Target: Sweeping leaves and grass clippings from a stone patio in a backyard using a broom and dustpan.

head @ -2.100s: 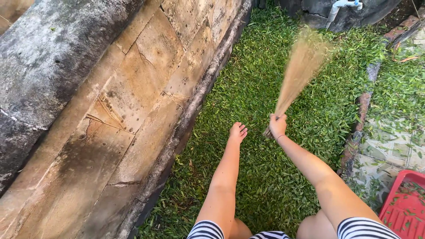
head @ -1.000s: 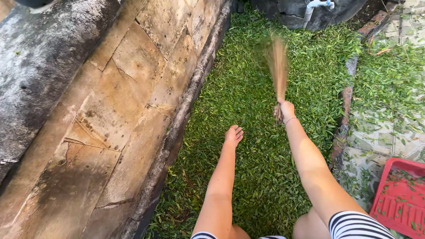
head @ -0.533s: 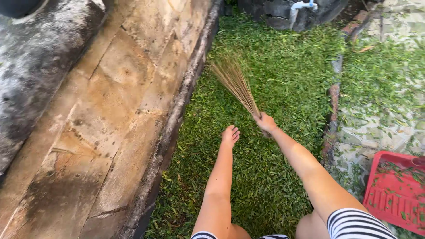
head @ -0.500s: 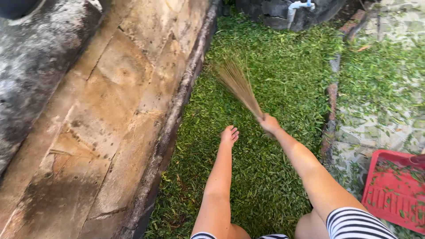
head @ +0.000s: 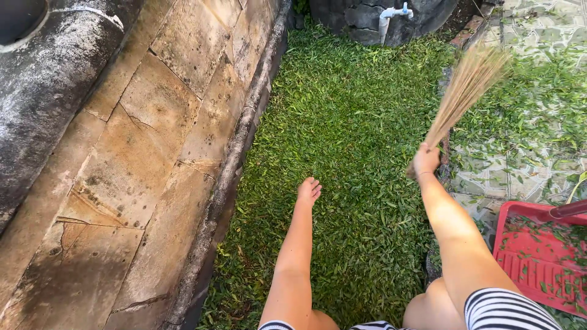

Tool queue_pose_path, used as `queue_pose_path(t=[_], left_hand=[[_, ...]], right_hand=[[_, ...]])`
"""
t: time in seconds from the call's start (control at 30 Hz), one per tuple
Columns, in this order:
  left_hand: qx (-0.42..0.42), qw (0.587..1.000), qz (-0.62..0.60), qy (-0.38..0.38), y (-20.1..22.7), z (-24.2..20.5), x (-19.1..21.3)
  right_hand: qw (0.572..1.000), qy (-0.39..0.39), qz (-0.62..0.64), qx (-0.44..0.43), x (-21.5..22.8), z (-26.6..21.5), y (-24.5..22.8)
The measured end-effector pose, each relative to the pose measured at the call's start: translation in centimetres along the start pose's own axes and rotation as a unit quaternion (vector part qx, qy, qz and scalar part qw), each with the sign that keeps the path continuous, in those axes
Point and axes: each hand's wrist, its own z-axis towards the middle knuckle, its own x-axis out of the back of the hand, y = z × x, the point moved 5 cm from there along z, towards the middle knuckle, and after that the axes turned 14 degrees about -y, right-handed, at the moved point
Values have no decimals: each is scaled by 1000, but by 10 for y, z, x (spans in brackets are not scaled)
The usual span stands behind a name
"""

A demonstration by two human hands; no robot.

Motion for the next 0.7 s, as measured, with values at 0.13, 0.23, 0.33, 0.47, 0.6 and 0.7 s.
queue_pose_path(t=[0.13,0.23,0.33,0.47,0.6,0.7], left_hand=[[0,999,-14,-32,-9,13,-14],[2,999,-4,-44,-7,13,-24],[10,999,-12,-41,-9,9,-23],[-6,998,-19,-51,-3,5,-17],[7,1000,16,-20,-5,2,-5],[7,1000,4,-30,-8,6,-9]], right_hand=[[990,-124,41,-46,-50,-4,-6],[973,-222,-55,-13,-68,8,5],[958,-248,-138,-45,-47,5,6],[987,-93,-104,-81,-31,16,35],[999,15,-24,-18,-49,-8,8],[995,-92,-29,3,-76,-24,-7]])
